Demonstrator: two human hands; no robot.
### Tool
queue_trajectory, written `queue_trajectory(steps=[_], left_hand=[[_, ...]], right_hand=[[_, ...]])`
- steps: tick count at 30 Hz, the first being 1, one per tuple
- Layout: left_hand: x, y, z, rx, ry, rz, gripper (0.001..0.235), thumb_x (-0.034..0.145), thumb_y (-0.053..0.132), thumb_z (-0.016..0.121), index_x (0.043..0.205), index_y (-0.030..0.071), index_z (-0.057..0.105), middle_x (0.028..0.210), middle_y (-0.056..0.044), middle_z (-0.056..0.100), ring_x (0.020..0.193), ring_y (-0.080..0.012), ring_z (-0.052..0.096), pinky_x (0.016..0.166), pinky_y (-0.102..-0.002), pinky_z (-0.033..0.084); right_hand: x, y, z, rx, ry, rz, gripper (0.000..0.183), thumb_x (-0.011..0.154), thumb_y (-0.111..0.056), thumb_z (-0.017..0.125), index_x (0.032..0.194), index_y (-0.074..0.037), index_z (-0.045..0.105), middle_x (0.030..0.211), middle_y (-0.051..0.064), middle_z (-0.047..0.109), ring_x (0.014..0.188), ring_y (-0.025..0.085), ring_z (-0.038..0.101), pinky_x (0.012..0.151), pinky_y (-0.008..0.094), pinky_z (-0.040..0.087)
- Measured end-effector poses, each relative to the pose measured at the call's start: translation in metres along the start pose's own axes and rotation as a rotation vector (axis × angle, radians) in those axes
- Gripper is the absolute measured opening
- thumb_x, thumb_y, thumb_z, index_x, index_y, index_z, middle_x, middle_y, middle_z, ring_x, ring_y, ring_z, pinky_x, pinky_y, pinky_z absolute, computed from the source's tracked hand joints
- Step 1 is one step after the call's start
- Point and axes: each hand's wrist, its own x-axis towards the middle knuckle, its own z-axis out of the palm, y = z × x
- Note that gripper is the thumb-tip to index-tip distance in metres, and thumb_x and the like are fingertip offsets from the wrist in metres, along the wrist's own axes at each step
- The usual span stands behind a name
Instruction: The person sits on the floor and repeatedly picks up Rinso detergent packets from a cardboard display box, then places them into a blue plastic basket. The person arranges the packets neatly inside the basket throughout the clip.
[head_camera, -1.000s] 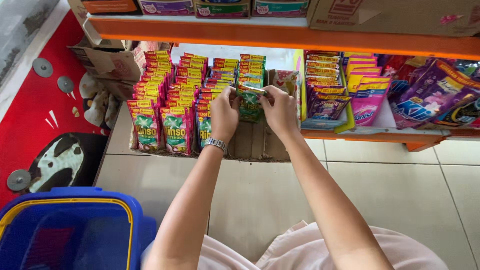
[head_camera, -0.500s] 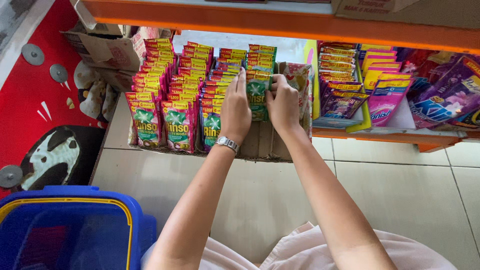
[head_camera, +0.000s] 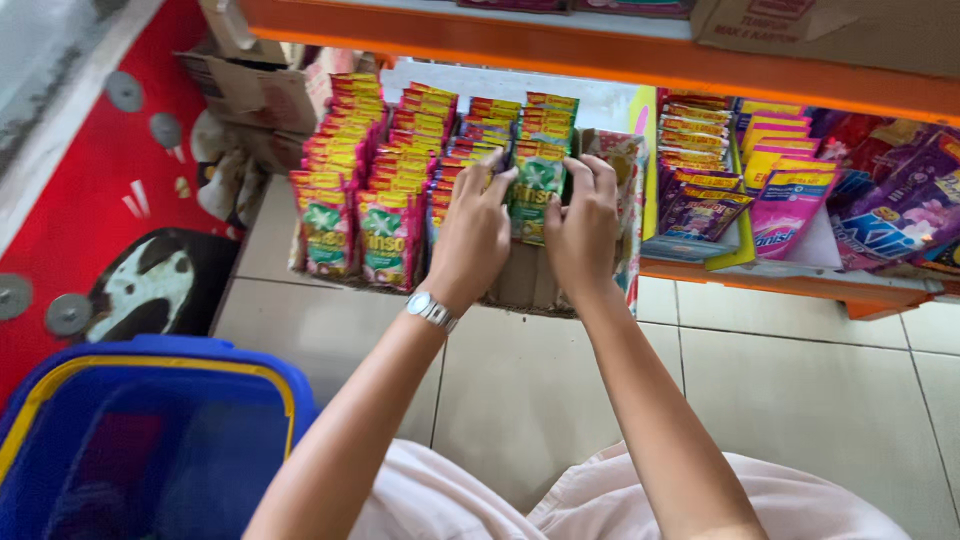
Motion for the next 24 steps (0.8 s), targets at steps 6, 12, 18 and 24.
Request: queue_trajectory(steps=[6, 12, 18, 24], left_hand=[[-0.089, 0.003, -0.116, -0.041, 0.056, -0.002, 0.034, 0.084, -0.006, 0.061, 0.115, 0.005, 0.067, 0.133, -0.014, 0.057, 0.128, -0.0391, 0.055, 0.108, -0.049, 0.046], [-0.248, -0.035, -0.228, 0.138, 0.252, -0.295, 0.024, 0.085, 0.003, 0.067, 0.104, 0.017, 0.068, 0.121, -0.003, 0.063, 0.116, -0.0271, 0.063, 0.101, -0.039, 0.051], [-0.416, -0.057, -0.313, 0.238, 0.042, -0.969, 0.019, 0.095, 0.021, 0.066, 0.114, 0.020, 0.070, 0.104, -0.011, 0.068, 0.103, -0.0389, 0.068, 0.089, -0.056, 0.054], [-0.523, -0.087, -0.298, 0.243, -0.277, -1.339, 0.021, 0.086, 0.031, 0.074, 0.099, 0.018, 0.082, 0.093, -0.016, 0.078, 0.093, -0.0412, 0.075, 0.071, -0.053, 0.061]], right_hand=[[-0.039, -0.083, -0.012, 0.201, -0.057, 0.008, 0.032, 0.085, -0.001, 0.070, 0.114, -0.014, 0.071, 0.123, 0.008, 0.056, 0.109, 0.035, 0.068, 0.074, 0.038, 0.065], [-0.125, -0.222, 0.007, 0.519, -0.406, -0.314, 0.028, 0.086, 0.001, 0.066, 0.108, -0.016, 0.070, 0.116, 0.004, 0.062, 0.112, 0.026, 0.065, 0.071, 0.024, 0.064], [-0.244, -0.313, 0.068, 0.700, -0.827, -0.735, 0.022, 0.087, -0.006, 0.065, 0.107, -0.014, 0.069, 0.104, 0.010, 0.068, 0.109, 0.034, 0.067, 0.098, 0.045, 0.053], [-0.332, -0.366, 0.095, 0.546, -1.285, -0.798, 0.020, 0.087, -0.009, 0.066, 0.106, -0.008, 0.071, 0.103, 0.020, 0.072, 0.104, 0.043, 0.070, 0.093, 0.056, 0.055]])
